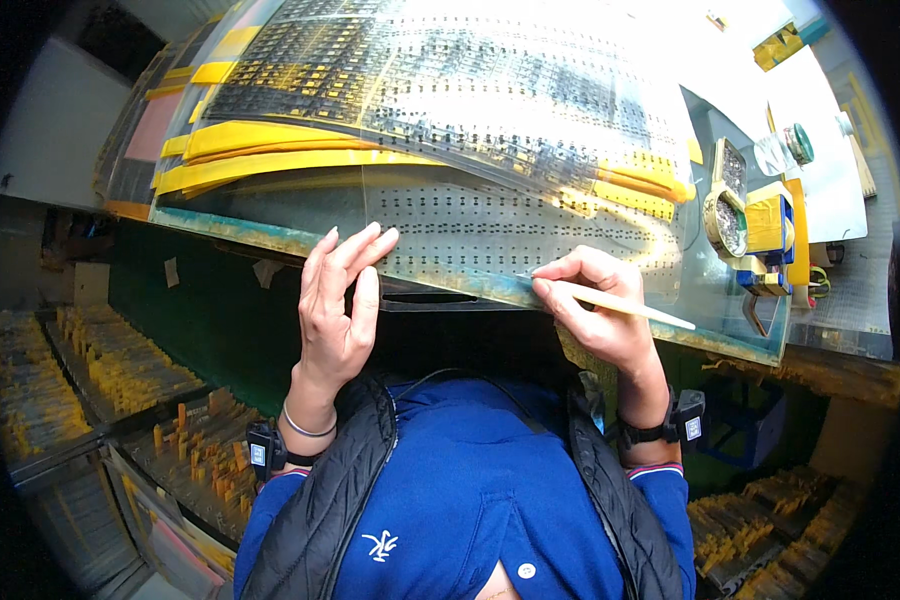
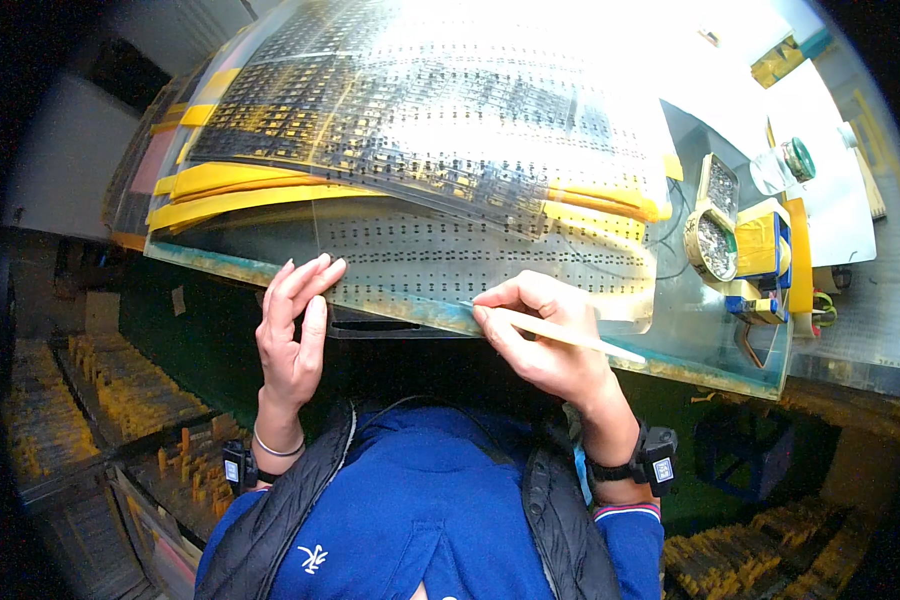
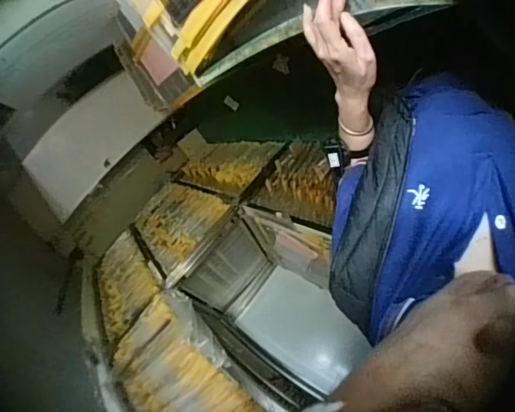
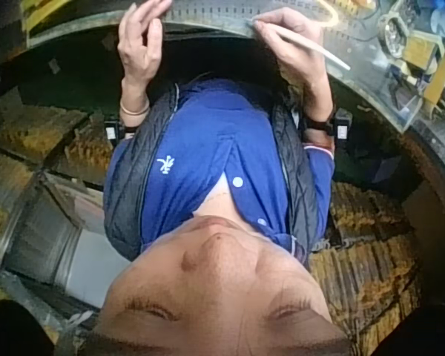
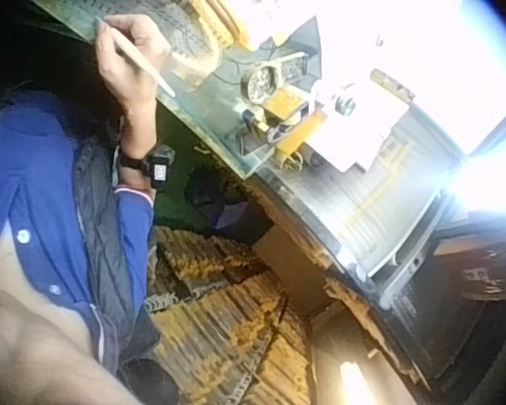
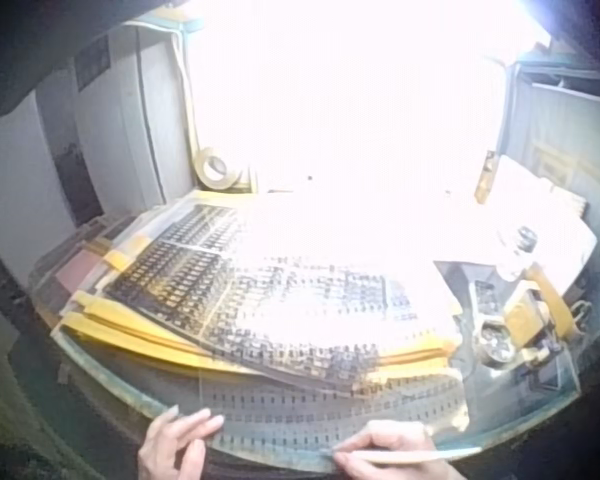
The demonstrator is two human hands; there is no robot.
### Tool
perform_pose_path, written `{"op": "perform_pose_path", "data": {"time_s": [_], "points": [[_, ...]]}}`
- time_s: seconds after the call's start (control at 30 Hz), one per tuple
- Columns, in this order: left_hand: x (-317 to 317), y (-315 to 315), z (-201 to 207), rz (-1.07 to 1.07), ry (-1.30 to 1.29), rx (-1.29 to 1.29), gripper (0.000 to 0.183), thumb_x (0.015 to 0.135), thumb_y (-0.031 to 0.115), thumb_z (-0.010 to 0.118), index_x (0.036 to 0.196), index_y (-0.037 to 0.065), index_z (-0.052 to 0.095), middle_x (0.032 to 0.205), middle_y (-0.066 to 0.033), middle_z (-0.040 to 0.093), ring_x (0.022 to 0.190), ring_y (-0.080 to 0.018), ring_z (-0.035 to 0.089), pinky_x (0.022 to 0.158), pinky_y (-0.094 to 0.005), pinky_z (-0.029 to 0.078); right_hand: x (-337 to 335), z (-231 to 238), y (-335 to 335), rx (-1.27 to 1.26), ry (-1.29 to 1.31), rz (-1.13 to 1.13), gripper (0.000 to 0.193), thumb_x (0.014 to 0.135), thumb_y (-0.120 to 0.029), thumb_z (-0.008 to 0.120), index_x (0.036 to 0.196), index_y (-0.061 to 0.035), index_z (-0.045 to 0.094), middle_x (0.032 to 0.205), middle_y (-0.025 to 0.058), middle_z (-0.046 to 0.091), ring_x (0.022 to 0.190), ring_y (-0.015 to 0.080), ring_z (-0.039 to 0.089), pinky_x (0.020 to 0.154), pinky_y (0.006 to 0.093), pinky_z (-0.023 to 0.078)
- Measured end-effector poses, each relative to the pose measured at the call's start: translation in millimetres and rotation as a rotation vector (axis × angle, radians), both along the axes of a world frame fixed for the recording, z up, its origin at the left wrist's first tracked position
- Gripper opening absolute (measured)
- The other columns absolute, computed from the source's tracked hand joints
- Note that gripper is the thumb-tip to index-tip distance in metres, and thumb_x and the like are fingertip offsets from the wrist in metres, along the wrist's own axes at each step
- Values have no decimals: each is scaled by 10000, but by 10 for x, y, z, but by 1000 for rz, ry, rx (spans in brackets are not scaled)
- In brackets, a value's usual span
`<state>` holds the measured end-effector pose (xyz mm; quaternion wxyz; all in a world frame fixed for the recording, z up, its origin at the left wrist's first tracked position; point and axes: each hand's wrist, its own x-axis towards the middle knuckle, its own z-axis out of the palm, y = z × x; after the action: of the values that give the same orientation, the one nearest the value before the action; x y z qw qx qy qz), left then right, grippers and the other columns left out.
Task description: Inspecting or marking holes on transparent plastic sheets using a stylus at a lighted workstation.
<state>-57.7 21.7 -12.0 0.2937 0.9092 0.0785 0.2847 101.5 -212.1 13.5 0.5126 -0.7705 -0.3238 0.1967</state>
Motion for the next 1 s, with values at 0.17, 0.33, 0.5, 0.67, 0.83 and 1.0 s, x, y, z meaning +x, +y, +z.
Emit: {"op": "perform_pose_path", "data": {"time_s": [0.17,0.33,0.5,0.67,0.83,1.0], "points": [[-6,3,11,-4,2,-16,271,917,-6,506,1183,-7,558,1161,-99,705,1100,-241,641,1093,-436,341,17,-7,-11,-3,107,32,98,810,-115,734,849,-27,717,717,48,672,635,88,606,583,244,481],[7,27,10,-26,-10,-14,281,905,-12,511,1183,-8,559,1140,-105,712,1071,-253,651,1074,-441,361,61,-1,-67,-19,94,150,86,801,-109,736,832,-29,721,738,50,688,644,92,621,582,241,480],[-66,-15,43,-124,31,-21,301,922,14,493,1217,-27,540,1141,-121,711,1113,-239,639,1095,-426,340,123,142,-177,380,342,-62,175,967,-125,596,1035,31,637,811,124,697,662,136,642,606,277,540],[-39,-116,73,-185,22,-27,324,920,20,503,1240,-27,524,1145,-125,709,1132,-258,609,1058,-424,361,191,107,-90,46,-655,-140,293,983,-223,577,1198,-25,599,1287,178,605,1266,350,519,1083,445,375],[-42,-92,96,-202,57,-75,358,940,3,482,1294,-43,462,1179,-162,689,1165,-279,602,1047,-374,379,-234,174,-114,130,165,885,337,932,-181,638,1225,-22,588,1201,156,660,1140,330,620,1044,413,443],[-168,-136,-42,-52,-303,-772,272,941,-26,517,1213,-49,516,1119,-198,693,1041,-195,662,942,-291,483,-251,228,-369,384,26,-111,366,1033,-355,467,1009,-5,572,1071,263,686,1049,324,658,1001,479,457]]}}
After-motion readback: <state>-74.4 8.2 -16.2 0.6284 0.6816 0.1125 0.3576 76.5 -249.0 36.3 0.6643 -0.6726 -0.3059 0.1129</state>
